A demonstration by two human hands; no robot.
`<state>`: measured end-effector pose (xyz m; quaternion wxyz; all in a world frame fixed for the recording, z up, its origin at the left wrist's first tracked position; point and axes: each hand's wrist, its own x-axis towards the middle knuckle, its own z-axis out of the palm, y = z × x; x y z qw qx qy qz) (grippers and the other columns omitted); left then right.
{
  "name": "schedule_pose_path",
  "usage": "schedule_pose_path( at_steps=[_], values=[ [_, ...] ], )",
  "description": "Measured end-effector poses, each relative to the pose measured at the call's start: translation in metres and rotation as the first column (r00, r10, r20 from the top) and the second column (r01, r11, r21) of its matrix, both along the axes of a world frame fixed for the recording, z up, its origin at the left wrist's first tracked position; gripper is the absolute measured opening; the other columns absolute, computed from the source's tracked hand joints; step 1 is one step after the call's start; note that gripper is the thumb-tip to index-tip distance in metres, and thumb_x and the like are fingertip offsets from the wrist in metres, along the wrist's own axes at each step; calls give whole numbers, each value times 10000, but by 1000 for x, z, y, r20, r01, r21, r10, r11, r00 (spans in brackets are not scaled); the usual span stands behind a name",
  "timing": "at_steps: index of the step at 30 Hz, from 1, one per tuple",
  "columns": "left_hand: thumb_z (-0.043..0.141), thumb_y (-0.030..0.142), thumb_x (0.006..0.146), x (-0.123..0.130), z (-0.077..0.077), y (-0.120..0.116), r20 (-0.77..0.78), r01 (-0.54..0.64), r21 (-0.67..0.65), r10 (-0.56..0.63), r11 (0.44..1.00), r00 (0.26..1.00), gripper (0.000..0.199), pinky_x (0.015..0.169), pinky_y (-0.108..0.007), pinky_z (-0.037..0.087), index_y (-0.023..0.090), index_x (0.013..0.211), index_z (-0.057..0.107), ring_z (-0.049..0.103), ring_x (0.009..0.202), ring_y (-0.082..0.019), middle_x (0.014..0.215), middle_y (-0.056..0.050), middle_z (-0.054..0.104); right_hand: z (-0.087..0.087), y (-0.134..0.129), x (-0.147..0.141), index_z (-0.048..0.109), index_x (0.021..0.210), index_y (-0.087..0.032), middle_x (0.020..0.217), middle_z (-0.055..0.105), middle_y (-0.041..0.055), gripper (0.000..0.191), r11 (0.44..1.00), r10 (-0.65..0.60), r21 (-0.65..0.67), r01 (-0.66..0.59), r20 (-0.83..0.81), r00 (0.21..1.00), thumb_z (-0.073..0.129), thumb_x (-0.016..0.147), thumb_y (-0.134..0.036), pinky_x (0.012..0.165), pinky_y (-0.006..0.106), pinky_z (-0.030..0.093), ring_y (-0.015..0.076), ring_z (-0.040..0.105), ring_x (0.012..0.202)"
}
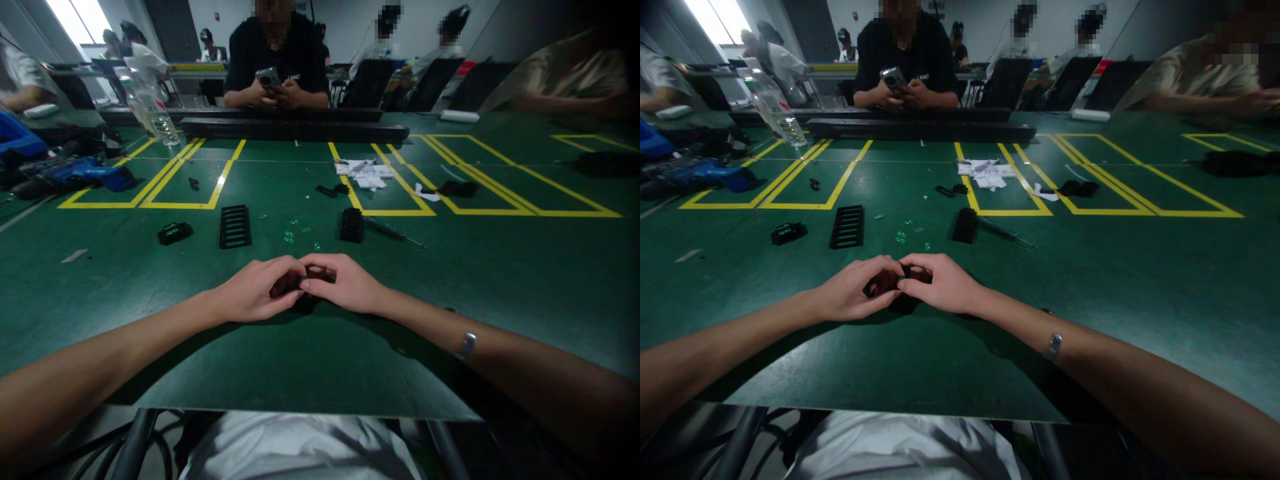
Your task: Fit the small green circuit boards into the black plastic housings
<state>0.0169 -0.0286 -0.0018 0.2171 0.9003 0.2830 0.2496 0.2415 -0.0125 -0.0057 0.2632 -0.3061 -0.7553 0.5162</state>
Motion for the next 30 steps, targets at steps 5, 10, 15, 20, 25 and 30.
schedule_pose_path(
  at_steps=[5, 10, 15, 20, 25, 30],
  values=[
    [575, 308, 949, 0, 1, 0, -3, -1, -14, 1, 1000, 1000, 255, 611, -230, 424, 184, 1166, 524, 544, 671, -96, 888, -3, 605, 0, 0, 0, 685, 1081, -168, 901, 675, 28, 219, 1000, 3, -4, -3, 1, 1000, 655, 896, -281, 697, 281, 478, 158, 593, 760],
    [581, 309, 947, 0, 1, -1, -1, -2, -28, 2, 1000, 1000, 259, 622, -235, 431, 185, 1168, 527, 551, 681, -102, 892, -8, 614, 2, -1, 0, 676, 1066, -155, 882, 668, 30, 209, 1000, 2, -1, -2, 8, 1000, 656, 899, -278, 680, 276, 470, 156, 584, 745],
    [581, 311, 950, -1, 0, -1, 11, 4, -16, -4, 1000, 1000, 256, 615, -234, 427, 182, 1165, 530, 551, 674, -102, 889, -11, 614, 2, -1, 0, 679, 1090, -159, 875, 662, 24, 223, 1000, 8, 1, -8, 1, 1000, 653, 901, -274, 686, 274, 469, 154, 582, 749],
    [580, 311, 951, -1, -1, 0, 16, 1, -13, 0, 1000, 1000, 255, 611, -235, 426, 186, 1167, 527, 557, 674, -103, 886, -10, 619, 2, 0, 0, 677, 1083, -163, 875, 661, 22, 215, 1000, 4, 6, -4, 6, 1000, 651, 900, -273, 687, 274, 468, 154, 582, 750],
    [581, 312, 951, 0, -1, 0, 14, -8, -11, 8, 1000, 1000, 251, 613, -235, 428, 188, 1162, 529, 556, 672, -102, 882, -7, 617, 2, -1, 0, 666, 1057, -166, 871, 657, 20, 196, 1000, -3, 7, 3, 15, 1000, 646, 898, -279, 686, 272, 465, 154, 583, 752],
    [582, 309, 952, 0, -1, -1, 19, -11, -17, 11, 1000, 1000, 249, 602, -230, 418, 185, 1160, 530, 545, 655, -98, 854, 1, 610, 2, -1, -1, 662, 1051, -166, 848, 646, 15, 196, 1000, -7, 9, 7, 22, 1000, 648, 900, -290, 666, 269, 454, 148, 566, 724]
  ],
)
